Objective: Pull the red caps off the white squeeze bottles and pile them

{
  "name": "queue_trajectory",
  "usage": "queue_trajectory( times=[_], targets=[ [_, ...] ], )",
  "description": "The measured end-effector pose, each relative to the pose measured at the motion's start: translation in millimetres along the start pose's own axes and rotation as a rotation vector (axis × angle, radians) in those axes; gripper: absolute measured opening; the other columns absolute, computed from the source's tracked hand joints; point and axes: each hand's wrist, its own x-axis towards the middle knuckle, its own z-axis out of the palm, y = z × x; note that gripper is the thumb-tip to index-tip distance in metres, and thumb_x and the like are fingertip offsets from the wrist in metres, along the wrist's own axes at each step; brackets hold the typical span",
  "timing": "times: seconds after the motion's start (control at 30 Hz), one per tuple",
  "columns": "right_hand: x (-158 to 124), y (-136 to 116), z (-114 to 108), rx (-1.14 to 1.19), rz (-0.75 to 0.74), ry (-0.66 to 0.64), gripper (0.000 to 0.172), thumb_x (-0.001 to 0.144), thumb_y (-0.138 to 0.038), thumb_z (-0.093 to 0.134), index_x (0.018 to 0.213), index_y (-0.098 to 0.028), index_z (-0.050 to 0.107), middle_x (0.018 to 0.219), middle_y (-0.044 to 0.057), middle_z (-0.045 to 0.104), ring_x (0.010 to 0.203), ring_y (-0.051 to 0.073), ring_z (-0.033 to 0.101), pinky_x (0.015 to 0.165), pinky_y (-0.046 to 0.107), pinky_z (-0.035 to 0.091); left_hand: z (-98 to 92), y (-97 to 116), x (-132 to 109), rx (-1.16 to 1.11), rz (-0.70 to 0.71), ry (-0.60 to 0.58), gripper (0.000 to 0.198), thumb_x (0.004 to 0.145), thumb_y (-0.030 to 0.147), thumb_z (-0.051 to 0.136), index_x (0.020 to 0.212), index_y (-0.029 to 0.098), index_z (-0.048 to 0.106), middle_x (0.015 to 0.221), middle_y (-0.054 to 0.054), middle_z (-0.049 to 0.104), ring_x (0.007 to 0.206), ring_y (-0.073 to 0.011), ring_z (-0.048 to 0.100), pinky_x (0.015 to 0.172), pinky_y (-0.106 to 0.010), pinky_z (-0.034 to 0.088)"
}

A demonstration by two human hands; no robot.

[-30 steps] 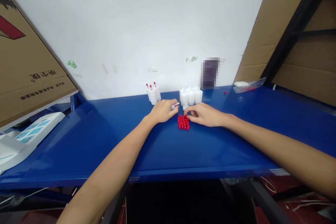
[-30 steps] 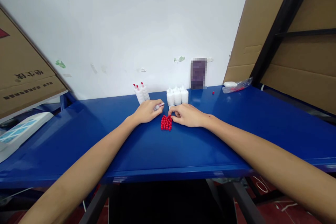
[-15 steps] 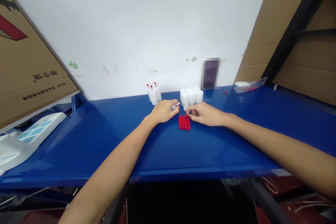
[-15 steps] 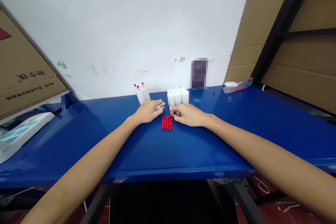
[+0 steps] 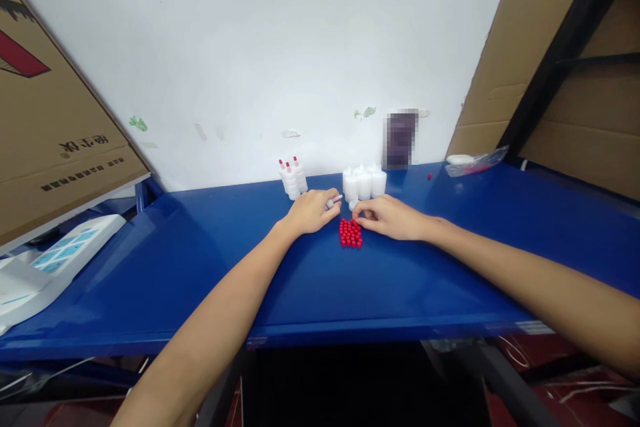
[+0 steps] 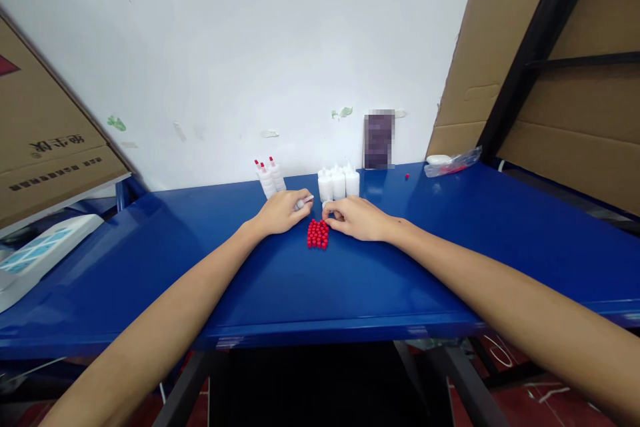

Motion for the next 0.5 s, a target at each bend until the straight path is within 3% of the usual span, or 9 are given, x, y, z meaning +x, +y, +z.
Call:
queue_trajectory(
  times=[0.37, 0.5],
  targets=[
    [1.1, 1.5, 1.5, 0.001, 0.020, 0.009, 0.019, 0.096, -0.032, 0.056, 0.096, -0.019, 0.070, 0.065, -0.002, 0.061, 0.058, 0.013, 0.052, 0.060, 0.027, 0.031, -1.7, 0.8, -0.4, -0.005, 0.010, -0.002, 0.025, 0.099, 0.038, 0.044, 0.098, 0.022, 0.063, 0.089, -0.005, 0.072, 0.079, -0.0226, 0.065, 0.066, -0.031, 0.039],
    [-0.5, 0.3, 0.4, 0.052, -0.012, 0.089, 0.025, 0.099, -0.036, 0.052, 0.098, -0.019, 0.070, 0.066, -0.001, 0.063, 0.058, 0.013, 0.053, 0.061, 0.027, 0.035, -5.1, 0.7, -1.2, -0.010, 0.032, 0.021, 0.030, 0.103, 0.041, 0.039, 0.103, 0.021, 0.062, 0.091, -0.005, 0.071, 0.080, -0.0219, 0.065, 0.066, -0.030, 0.040]
  ],
)
